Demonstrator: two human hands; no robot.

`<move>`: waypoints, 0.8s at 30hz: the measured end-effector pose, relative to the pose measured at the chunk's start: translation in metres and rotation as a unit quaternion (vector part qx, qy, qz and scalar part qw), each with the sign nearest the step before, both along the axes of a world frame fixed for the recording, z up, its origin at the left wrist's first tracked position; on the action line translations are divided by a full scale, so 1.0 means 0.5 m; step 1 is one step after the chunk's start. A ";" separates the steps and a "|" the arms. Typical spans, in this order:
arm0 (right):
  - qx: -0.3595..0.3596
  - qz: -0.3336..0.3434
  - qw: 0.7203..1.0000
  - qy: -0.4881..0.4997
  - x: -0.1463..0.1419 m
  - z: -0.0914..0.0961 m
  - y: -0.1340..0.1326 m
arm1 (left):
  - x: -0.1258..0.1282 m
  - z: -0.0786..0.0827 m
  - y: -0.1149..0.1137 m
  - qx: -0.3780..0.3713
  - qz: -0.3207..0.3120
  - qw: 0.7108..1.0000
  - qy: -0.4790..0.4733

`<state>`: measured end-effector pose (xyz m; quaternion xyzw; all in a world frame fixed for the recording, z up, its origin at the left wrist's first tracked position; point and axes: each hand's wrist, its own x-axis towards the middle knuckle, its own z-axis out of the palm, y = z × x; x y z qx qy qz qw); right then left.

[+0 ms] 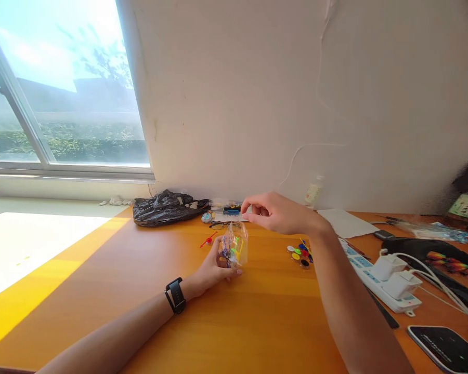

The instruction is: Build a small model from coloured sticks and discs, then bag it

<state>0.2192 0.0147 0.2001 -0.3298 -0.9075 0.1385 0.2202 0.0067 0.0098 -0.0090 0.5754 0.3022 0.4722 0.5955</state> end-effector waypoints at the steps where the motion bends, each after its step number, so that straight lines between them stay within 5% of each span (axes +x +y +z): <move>1: 0.005 -0.002 1.000 0.009 0.000 0.001 -0.001 | 0.000 -0.001 0.000 -0.001 -0.001 1.000 0.000; 7: 0.006 -0.002 1.000 0.029 0.004 -0.005 0.017 | -0.002 -0.002 0.002 -0.023 -0.018 1.000 0.001; 11: -0.034 -0.021 0.997 0.066 0.011 -0.045 0.099 | -0.006 0.006 -0.002 -0.011 -0.057 0.998 0.020; 17: -0.097 -0.046 0.991 0.078 -0.052 -0.209 0.236 | -0.010 0.022 -0.009 0.010 -0.101 0.994 0.045; 21: -0.080 -0.029 0.996 0.037 -0.127 -0.327 0.239 | -0.007 0.018 -0.005 0.022 -0.103 0.993 0.045; 24: -0.055 0.010 0.998 0.005 -0.166 -0.370 0.235 | -0.005 0.011 -0.002 0.027 -0.102 0.993 0.047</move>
